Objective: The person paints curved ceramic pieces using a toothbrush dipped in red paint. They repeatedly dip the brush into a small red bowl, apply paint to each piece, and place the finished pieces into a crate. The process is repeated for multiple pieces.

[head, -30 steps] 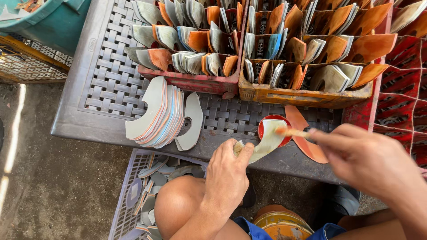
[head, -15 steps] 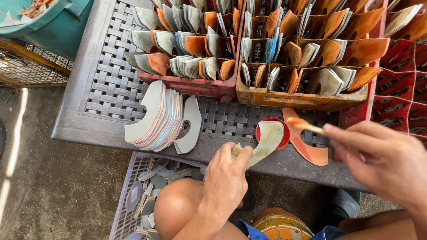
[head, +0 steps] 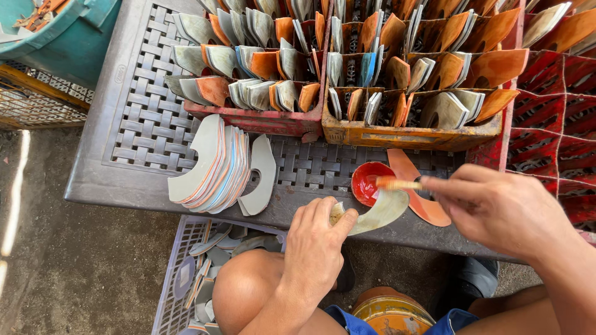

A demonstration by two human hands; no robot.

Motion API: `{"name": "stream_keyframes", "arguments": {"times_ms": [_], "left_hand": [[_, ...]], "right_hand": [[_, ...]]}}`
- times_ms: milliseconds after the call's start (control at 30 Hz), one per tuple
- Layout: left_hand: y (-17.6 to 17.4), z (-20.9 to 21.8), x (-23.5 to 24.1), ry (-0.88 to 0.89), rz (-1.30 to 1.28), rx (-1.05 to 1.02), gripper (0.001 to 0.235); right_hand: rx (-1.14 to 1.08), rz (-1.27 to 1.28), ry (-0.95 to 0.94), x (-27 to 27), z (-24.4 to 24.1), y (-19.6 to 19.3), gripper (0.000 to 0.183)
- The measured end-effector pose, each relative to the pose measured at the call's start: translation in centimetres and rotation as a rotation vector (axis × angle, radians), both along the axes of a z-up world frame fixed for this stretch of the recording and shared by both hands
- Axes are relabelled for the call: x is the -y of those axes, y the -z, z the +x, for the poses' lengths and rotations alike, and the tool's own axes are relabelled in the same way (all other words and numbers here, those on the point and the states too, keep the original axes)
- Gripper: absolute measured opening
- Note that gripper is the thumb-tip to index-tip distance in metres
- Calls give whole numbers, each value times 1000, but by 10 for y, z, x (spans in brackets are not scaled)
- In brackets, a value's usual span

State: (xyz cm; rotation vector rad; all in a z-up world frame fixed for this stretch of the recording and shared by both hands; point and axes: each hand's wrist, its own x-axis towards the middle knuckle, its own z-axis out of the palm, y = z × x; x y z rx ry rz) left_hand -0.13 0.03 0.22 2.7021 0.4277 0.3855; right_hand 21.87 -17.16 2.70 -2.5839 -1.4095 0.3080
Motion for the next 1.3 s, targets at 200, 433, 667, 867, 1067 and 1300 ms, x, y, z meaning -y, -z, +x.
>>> {"name": "stream_keyframes", "arguments": {"times_ms": [200,433,667,867,1067,1300], "left_hand": [[-3,-1,1,10,15,7,45],[-1,-2,0,0,20,-12,44],[-2,-1,-1,-16,45,-8,47],[-1,-2,-3,-72,-22,-33,47],[3,-5,-5,-178,-70,-64,53],[3,-2,-3,-179,-77,-67,62]], "right_hand": [[-319,139,-68,3,4,-4,43],[93,168,-25,8,-8,2,38],[173,160,32,3,-14,-4,33],[81,219,-18,-1,-30,-8,33],[-108,232,-162,-14,-55,13,40],[-38,77,39,-9,-46,13,35]]}}
